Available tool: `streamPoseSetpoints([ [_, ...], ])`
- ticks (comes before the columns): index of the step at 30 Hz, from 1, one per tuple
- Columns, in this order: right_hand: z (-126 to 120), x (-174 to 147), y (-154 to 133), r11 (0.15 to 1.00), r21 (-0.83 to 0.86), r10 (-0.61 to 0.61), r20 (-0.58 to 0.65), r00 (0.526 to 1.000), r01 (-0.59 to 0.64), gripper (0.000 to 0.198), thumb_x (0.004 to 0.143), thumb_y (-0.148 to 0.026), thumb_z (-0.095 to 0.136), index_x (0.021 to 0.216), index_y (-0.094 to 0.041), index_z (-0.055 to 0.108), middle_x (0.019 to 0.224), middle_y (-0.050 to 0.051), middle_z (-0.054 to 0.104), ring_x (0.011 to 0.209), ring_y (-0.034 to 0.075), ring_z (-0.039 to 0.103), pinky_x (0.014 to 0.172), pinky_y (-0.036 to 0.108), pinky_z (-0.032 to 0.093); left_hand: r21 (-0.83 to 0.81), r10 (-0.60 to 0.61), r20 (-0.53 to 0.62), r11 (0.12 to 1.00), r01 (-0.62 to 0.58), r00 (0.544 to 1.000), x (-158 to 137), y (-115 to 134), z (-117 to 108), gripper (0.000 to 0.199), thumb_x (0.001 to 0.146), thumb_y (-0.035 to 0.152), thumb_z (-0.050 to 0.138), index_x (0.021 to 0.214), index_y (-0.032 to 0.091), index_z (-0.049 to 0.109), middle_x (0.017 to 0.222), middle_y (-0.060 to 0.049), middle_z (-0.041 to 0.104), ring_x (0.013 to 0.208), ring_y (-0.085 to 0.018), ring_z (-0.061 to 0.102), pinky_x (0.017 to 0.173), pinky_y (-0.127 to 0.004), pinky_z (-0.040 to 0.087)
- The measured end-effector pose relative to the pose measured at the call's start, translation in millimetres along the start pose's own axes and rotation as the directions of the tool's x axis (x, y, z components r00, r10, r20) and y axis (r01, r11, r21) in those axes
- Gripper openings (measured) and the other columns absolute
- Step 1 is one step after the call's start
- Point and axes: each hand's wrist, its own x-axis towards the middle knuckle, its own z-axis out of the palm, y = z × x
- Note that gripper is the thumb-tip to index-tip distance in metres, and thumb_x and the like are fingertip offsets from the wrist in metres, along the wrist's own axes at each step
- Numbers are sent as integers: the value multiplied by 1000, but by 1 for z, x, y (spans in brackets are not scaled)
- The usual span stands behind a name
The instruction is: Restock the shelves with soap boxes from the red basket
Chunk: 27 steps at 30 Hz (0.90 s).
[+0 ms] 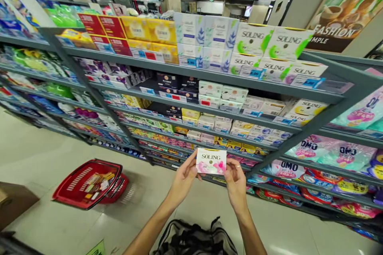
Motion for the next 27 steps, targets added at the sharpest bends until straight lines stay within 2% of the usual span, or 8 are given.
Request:
streamPoseSetpoints([
  [4, 46, -15, 10, 997, -74, -2, 7, 1000, 2, 39, 88, -50, 78, 115, -24, 67, 105, 7, 78, 95, 21, 73, 85, 30, 58, -95, -4, -12, 995, 3, 1000, -16, 3, -48, 82, 92, 63, 69, 161, 24, 45, 125, -15, 72, 79, -15, 63, 70, -28, 52],
  [8, 78, -30, 27, 994, -91, 55, 25, 998, -53, 37, 88, -47, 78, 117, -26, 67, 112, 7, 78, 100, 20, 74, 89, 29, 59, -180, 21, -25, 983, -25, 999, -33, 1, -85, 82, 91, 63, 70, 160, 25, 46, 122, -16, 71, 77, -15, 63, 67, -27, 51],
  [14, 101, -36, 42, 984, -106, 148, 67, 987, -140, 42, 86, -48, 81, 117, -24, 66, 114, 10, 79, 103, 24, 75, 89, 34, 61, -223, 24, -80, 974, -42, 997, -48, 2, -112, 89, 90, 68, 68, 162, 23, 42, 117, -16, 71, 79, -16, 64, 66, -27, 50],
  [18, 104, -38, 42, 983, -106, 154, 47, 987, -148, 47, 80, -50, 86, 115, -23, 68, 113, 11, 80, 101, 28, 76, 87, 37, 64, -219, 36, -85, 974, -53, 996, -53, 5, -113, 91, 90, 70, 67, 163, 21, 42, 116, -16, 71, 80, -18, 64, 67, -28, 50],
  [21, 95, -38, 41, 990, -104, 103, 43, 994, -98, 48, 80, -51, 85, 115, -23, 69, 115, 11, 79, 100, 28, 77, 86, 39, 64, -189, 70, -74, 978, -83, 995, -55, 8, -106, 89, 89, 69, 69, 161, 23, 44, 120, -17, 72, 79, -18, 64, 66, -28, 49],
  [24, 72, -36, 38, 995, -97, 38, 63, 997, -32, 46, 81, -51, 84, 117, -24, 71, 120, 11, 77, 106, 29, 76, 91, 40, 63, -151, 94, -71, 983, -104, 993, -57, 10, -84, 88, 89, 69, 68, 161, 24, 45, 123, -16, 71, 79, -18, 63, 66, -28, 49],
  [27, 29, -35, 28, 996, -91, -13, 45, 999, 17, 45, 82, -50, 83, 117, -24, 72, 121, 11, 77, 109, 30, 75, 92, 40, 63, -123, 94, -36, 988, -97, 995, -55, 6, -43, 90, 88, 70, 68, 161, 23, 45, 122, -17, 71, 79, -18, 62, 65, -29, 49],
])
